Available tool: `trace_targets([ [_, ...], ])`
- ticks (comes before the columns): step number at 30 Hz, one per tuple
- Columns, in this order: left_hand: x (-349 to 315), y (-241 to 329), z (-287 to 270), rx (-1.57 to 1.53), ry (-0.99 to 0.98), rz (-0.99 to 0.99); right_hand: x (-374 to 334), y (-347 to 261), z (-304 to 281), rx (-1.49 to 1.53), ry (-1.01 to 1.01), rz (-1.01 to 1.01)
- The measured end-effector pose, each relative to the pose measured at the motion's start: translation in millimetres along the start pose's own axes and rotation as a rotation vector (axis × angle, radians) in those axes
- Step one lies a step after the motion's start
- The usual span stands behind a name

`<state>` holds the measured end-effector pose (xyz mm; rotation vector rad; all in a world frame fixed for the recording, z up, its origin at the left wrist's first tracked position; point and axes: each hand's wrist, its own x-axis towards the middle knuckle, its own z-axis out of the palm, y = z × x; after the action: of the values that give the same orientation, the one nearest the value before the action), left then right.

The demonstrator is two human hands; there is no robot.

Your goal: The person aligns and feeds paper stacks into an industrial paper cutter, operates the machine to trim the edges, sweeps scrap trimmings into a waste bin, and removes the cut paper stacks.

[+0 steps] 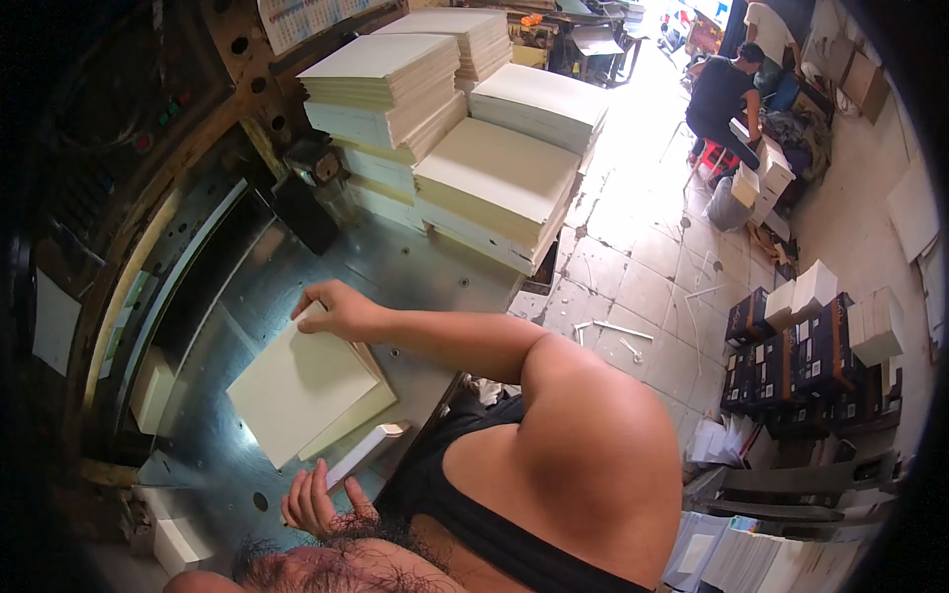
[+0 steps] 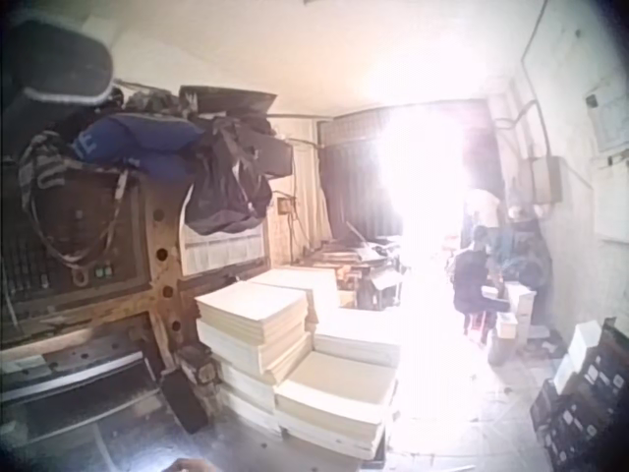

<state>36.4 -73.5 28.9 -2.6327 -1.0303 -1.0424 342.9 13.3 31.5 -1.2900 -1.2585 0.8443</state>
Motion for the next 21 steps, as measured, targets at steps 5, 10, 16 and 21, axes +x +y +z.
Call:
trace_targets([
  [5, 8, -1, -8, -0.031, -0.116, 0.019, -7, 75, -2, -0.603, 0.139, -0.146],
  [10, 16, -39, -18, -0.194, -0.404, 0.037, -10, 93, 2, -0.511, 0.231, -0.203],
  [16, 64, -55, -47, -0.424, -0.360, 0.081, -16, 89, -3, -0.453, 0.284, -0.239],
  [21, 96, -52, -54, -0.223, 0.119, 0.138, -13, 97, -3, -0.303, 0.344, -0.291],
])
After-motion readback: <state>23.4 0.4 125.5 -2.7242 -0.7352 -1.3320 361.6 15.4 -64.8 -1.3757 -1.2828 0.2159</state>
